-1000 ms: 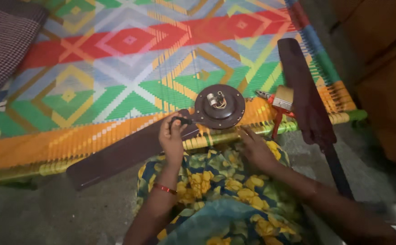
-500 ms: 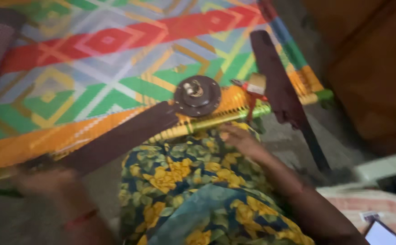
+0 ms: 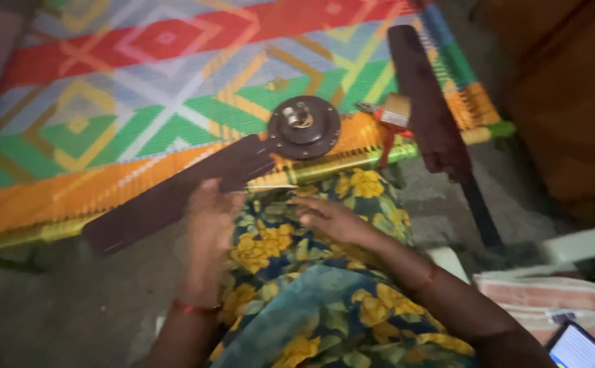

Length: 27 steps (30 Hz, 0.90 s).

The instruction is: The person attaches a fan blade to the motor housing using a screwdriver, then picks up a paintbrush and applies paint to the blade surface. The fan remains on a woven cot during the process.

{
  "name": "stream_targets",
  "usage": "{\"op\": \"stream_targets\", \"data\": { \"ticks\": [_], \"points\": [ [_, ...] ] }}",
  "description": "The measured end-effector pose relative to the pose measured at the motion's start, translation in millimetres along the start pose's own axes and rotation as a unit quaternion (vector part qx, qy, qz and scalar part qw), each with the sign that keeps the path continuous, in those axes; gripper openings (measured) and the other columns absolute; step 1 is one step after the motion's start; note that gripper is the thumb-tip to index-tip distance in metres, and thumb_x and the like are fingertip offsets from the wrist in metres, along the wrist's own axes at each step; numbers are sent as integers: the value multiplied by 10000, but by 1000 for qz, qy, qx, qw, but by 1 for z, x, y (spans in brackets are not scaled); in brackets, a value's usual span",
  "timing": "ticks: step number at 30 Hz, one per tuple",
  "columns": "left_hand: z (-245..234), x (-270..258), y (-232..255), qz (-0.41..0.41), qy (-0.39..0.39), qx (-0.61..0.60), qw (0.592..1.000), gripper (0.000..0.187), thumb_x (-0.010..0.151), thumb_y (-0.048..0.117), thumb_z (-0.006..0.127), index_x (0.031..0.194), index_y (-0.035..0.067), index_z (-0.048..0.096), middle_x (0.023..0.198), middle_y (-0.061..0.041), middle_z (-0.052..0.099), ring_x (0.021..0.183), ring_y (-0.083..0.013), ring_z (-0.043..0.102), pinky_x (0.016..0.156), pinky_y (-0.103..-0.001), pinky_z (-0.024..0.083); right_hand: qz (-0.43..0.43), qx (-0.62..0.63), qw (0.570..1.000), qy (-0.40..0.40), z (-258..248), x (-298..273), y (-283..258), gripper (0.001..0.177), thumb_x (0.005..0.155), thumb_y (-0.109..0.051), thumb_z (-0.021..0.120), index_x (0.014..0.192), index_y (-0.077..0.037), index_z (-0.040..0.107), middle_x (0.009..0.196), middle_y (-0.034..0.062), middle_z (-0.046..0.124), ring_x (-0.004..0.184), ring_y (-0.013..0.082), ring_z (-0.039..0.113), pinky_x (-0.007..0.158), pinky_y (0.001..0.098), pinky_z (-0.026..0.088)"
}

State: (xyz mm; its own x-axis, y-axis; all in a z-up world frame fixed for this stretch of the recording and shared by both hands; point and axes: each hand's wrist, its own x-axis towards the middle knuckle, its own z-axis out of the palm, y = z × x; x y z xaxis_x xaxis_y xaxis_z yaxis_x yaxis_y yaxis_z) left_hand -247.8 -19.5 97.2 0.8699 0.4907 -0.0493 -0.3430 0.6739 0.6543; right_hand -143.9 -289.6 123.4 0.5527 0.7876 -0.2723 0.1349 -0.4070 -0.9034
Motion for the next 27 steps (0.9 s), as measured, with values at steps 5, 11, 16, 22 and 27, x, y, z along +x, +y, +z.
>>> {"op": "stream_targets", "data": {
  "ticks": [5, 11, 16, 22, 27],
  "points": [
    [43, 9, -55, -167, 116, 144, 968, 390, 916, 220, 717, 1233, 24, 601, 1120, -106, 676, 930, -264, 714, 827, -394, 621, 83, 270, 959, 37, 3, -3, 23, 591, 989, -390, 529, 1529, -182, 412, 1381, 95, 642, 1255, 276, 631, 1045, 435, 520],
    [49, -6, -76, -242, -14, 283, 928, 301, 916, 160, 746, 1166, 28, 643, 1015, -88, 713, 895, -200, 689, 797, -329, 590, 40, 353, 928, 115, -9, 21, 65, 475, 1041, -357, 520, 1419, -72, 558, 1249, 77, 678, 1118, 210, 667, 958, 411, 552],
    [51, -15, -94, -62, -180, 517, 835, 221, 914, 174, 760, 1071, 28, 707, 992, -66, 755, 903, -166, 722, 785, -315, 573, 25, 397, 907, 142, -8, 20, 76, 355, 1024, -317, 569, 1291, -92, 628, 1108, 49, 671, 1010, 165, 654, 909, 371, 545],
    [56, -20, -99, -140, -236, 507, 817, 213, 965, 228, 692, 1138, 107, 719, 1049, -40, 740, 939, -153, 720, 817, -325, 572, 34, 351, 899, 258, -29, 22, 85, 307, 1049, -354, 576, 1081, -63, 670, 834, 29, 649, 752, 131, 614, 694, 298, 514],
    [34, -5, -97, -141, -157, 514, 832, 241, 971, 270, 674, 1112, 90, 751, 1080, -44, 762, 946, -130, 716, 857, -306, 565, 48, 355, 835, 418, -83, 20, 98, 226, 1035, -325, 600, 1069, -108, 652, 744, -5, 575, 583, 95, 530, 521, 266, 441]
  ]
}}
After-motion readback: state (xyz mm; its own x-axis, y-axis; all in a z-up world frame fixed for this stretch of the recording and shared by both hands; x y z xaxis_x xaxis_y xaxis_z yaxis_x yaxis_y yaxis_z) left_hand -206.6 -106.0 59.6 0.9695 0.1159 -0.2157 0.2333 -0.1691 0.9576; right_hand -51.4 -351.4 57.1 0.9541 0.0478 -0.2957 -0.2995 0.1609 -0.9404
